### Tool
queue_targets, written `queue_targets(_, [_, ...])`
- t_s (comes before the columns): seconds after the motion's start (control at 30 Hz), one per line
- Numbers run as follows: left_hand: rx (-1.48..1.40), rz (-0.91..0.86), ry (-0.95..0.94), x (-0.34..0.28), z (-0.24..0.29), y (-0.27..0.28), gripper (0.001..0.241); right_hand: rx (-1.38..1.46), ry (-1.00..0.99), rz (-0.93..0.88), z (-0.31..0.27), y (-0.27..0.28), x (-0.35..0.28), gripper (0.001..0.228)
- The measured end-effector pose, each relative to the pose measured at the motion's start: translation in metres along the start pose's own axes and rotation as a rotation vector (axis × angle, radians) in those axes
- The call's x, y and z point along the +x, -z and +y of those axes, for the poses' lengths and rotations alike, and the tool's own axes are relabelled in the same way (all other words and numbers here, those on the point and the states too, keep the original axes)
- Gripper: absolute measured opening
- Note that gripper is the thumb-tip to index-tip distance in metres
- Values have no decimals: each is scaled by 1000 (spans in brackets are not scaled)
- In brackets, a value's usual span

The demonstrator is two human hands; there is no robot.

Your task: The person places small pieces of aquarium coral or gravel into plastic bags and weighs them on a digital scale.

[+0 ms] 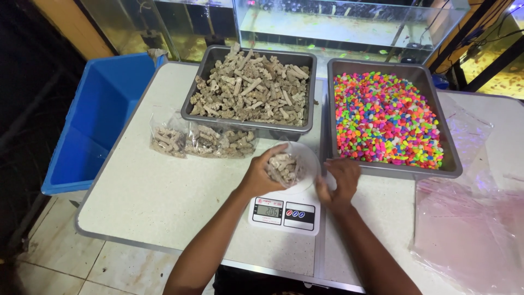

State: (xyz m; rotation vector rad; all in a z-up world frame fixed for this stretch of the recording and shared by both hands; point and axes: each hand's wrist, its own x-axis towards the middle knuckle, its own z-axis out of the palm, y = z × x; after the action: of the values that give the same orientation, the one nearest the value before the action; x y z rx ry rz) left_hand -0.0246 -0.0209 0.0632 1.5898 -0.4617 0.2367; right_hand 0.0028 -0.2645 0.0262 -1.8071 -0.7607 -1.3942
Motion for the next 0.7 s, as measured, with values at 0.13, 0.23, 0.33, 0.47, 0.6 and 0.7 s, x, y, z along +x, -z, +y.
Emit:
queue_targets(0.13, [-119, -5, 52, -8, 4, -8, 100, 275, -148, -211, -24, 9, 7, 57])
queue_targets(0.23, [-203, -1, 79, -11, 2, -14, 98, 343, -228, -331, -37, 18, 2, 69])
queue_targets(0.33, [-256, 0, 105, -11, 2, -19, 86, 401, -333, -386, -44, 20, 4, 64])
queue_targets(0.47, [-306, -8, 122, -17, -1, -20, 73, 507, -492, -422, -39, 15, -6, 65])
queue_targets(0.6, [-363, -10, 102, -15, -29, -21, 83, 519, -553, -413, -49, 12, -8, 65])
queue_targets(0.7, [-403, -12, 75, -15, -27, -22, 92, 545, -584, -409, -50, 11, -10, 53])
